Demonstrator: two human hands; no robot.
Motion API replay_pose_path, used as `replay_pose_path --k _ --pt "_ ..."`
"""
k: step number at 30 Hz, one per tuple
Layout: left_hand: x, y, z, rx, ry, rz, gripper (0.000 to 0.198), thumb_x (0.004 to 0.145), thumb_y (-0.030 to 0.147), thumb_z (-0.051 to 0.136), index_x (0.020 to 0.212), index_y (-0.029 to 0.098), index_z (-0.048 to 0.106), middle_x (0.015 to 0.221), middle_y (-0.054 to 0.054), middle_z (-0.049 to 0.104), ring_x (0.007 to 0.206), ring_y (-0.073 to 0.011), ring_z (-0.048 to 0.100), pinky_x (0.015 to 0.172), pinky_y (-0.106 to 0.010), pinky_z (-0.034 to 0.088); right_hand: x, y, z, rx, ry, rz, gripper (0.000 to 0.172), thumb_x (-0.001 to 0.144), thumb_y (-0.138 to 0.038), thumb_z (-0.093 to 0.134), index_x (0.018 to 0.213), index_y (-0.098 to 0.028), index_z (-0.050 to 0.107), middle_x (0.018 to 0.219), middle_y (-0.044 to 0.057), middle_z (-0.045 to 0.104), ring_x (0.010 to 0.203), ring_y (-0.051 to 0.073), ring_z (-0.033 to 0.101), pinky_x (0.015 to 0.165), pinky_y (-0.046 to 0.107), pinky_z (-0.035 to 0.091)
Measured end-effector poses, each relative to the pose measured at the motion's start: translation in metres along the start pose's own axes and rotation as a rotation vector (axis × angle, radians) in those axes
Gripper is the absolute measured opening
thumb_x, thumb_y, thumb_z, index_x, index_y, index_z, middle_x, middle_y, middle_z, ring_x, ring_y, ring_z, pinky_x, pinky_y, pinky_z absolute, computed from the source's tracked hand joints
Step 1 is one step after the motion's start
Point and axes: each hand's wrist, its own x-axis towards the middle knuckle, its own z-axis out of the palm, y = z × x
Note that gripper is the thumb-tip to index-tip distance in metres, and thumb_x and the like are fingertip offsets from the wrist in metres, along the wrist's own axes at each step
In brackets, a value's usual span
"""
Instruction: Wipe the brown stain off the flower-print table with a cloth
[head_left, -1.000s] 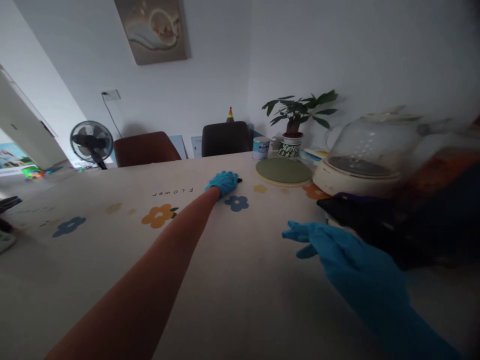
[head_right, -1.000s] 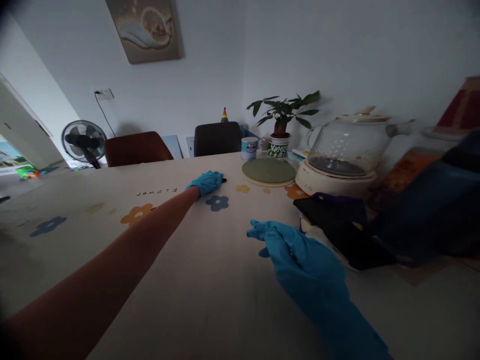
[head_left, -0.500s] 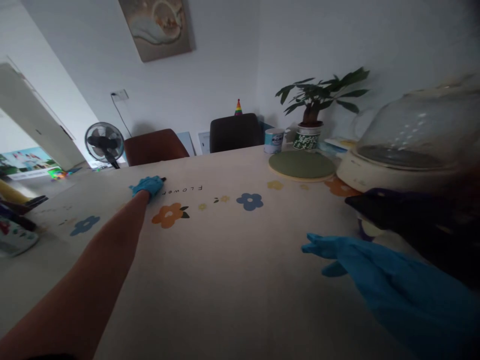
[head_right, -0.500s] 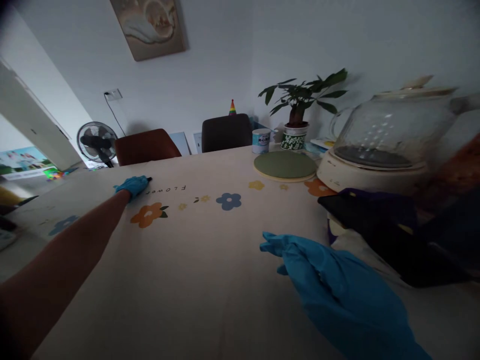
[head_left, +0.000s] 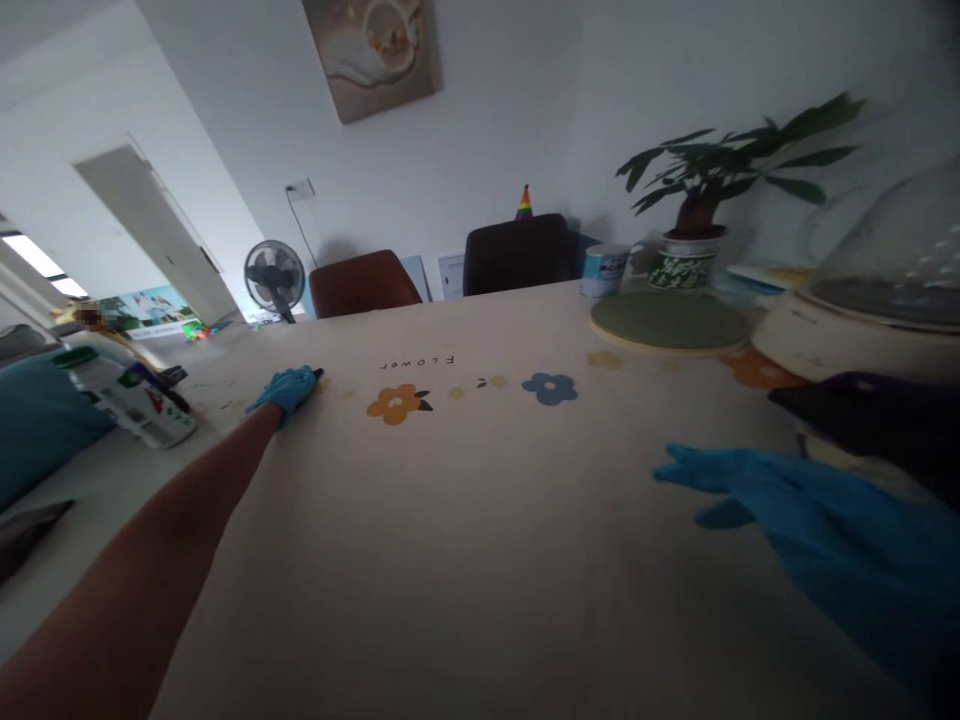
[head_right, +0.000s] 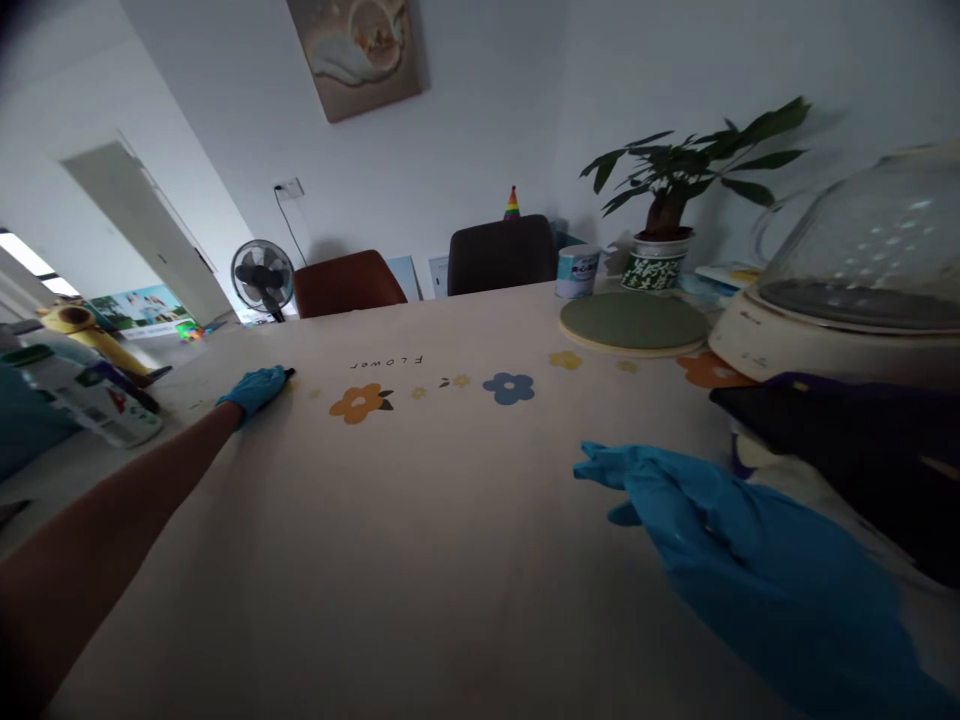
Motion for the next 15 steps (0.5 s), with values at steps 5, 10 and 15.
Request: replay_pose_path --k 5,10,15 --pt "-0.051 0.063 0.000 -0.102 -0.038 0.312 0.060 0.127 0.030 0.025 0.169 0.009 0.062 0.183 -0.016 0.062 0.166 -0.0246 0.057 0.148 -0.039 0.031 -0.005 -0.048 0.002 0.084 0.031 0.048 0.036 0.090 -0.059 0.063 0.093 -0.039 0.093 0.096 0.005 0.094 0.063 0.033 0.086 0.069 0.053 0.081" --pt "-0.131 0.137 0.002 -0.202 -0.091 0.650 0.066 0.128 0.046 0.036 0.189 0.023 0.048 0.202 -0.005 0.037 0.188 -0.0265 0.031 0.156 -0.043 0.019 -0.003 -0.064 -0.001 0.092 -0.043 0.093 0.048 0.083 -0.065 0.059 0.100 -0.032 0.088 0.118 0.009 0.096 0.072 0.033 0.089 0.084 0.059 0.081" --pt "-0.221 0.175 0.005 -0.271 -0.181 1.054 0.069 0.127 0.056 0.042 0.191 0.032 0.051 0.202 -0.004 0.033 0.190 -0.0356 0.028 0.158 -0.056 0.023 -0.009 -0.066 -0.002 0.116 -0.025 0.096 0.047 0.089 -0.062 0.059 0.109 -0.030 0.087 0.125 0.010 0.095 0.081 0.032 0.090 0.092 0.058 0.080"
